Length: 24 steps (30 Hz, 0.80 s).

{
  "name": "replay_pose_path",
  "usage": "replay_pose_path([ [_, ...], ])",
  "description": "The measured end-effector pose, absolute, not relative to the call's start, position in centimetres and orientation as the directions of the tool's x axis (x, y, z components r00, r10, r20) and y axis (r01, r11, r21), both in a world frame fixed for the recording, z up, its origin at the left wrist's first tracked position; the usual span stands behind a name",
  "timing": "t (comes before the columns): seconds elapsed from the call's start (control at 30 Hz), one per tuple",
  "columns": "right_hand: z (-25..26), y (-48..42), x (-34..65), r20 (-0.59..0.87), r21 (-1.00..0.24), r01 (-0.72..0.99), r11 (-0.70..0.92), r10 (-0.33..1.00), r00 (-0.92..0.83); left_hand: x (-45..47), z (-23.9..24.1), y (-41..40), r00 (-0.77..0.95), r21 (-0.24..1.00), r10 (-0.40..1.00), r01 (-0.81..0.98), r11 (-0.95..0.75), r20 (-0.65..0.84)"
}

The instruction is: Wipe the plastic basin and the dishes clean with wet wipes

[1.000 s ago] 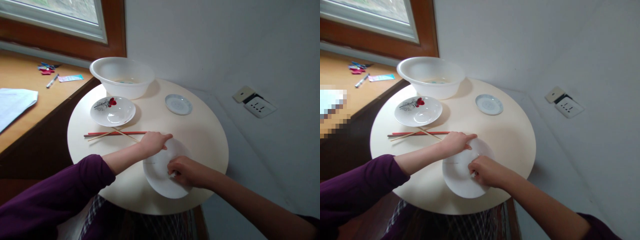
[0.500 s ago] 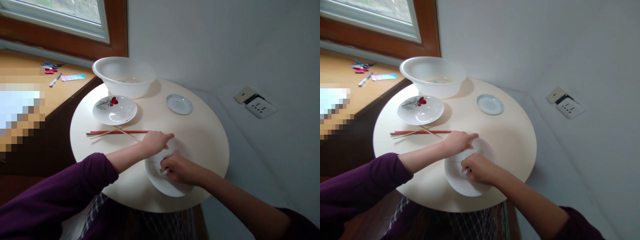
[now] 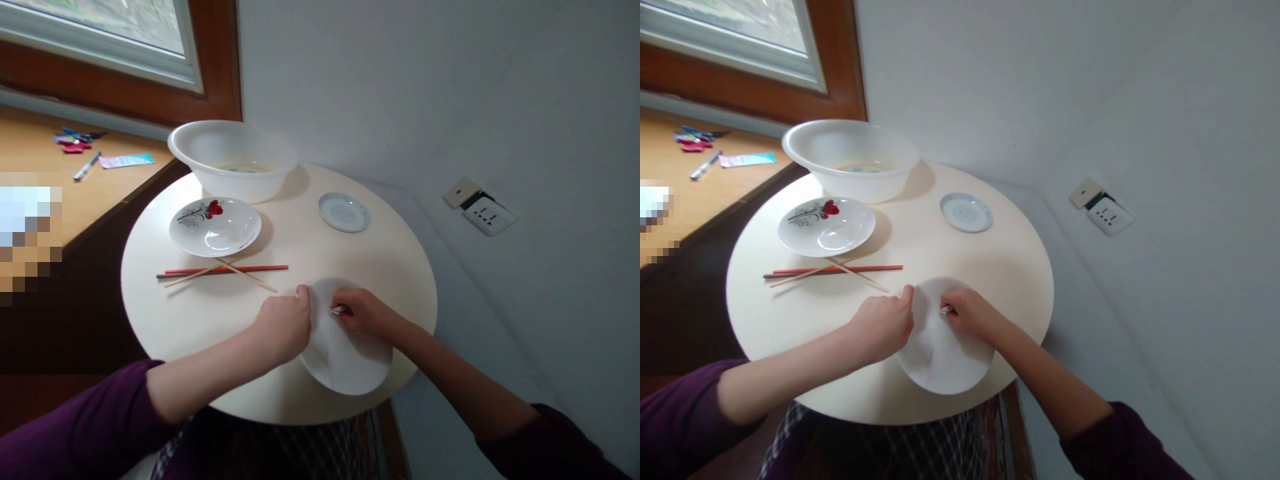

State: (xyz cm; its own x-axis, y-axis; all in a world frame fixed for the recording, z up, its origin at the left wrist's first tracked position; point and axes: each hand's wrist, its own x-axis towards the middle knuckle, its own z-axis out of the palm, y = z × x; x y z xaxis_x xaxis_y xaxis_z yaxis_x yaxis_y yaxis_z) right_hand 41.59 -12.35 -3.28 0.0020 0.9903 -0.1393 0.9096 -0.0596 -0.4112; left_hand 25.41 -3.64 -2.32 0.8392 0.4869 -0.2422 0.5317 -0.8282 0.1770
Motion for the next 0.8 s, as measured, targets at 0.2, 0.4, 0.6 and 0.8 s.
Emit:
replay_pose_path([
  [0.2, -4.0, -11.3, 41.7, -0.097, -0.628, 0.778, -0.002, 0.992, -0.076, 24.8, -0.9, -3.1, 0.849, 0.186, 0.442, 0.503, -0.844, -0.291],
  [0.4, -0.5, -14.3, 40.6, -0.13, -0.509, 0.826, -0.241, 0.971, 0.203, 30.9, -1.9, -0.4, 0.916, 0.306, 0.382, 0.401, -0.863, -0.123],
  [0.6, -0.7, -17.1, 41.0, -0.183, -0.224, 0.857, -0.464, 0.884, 0.431, 32.0, -3.4, -0.9, 0.971, 0.275, 0.207, 0.232, -0.933, -0.116],
  [0.8, -2.6, -15.1, 40.8, -0.172, -0.128, 0.911, -0.391, 0.914, 0.368, 29.0, -3.2, -2.5, 0.92, 0.291, 0.314, 0.375, -0.88, -0.234],
])
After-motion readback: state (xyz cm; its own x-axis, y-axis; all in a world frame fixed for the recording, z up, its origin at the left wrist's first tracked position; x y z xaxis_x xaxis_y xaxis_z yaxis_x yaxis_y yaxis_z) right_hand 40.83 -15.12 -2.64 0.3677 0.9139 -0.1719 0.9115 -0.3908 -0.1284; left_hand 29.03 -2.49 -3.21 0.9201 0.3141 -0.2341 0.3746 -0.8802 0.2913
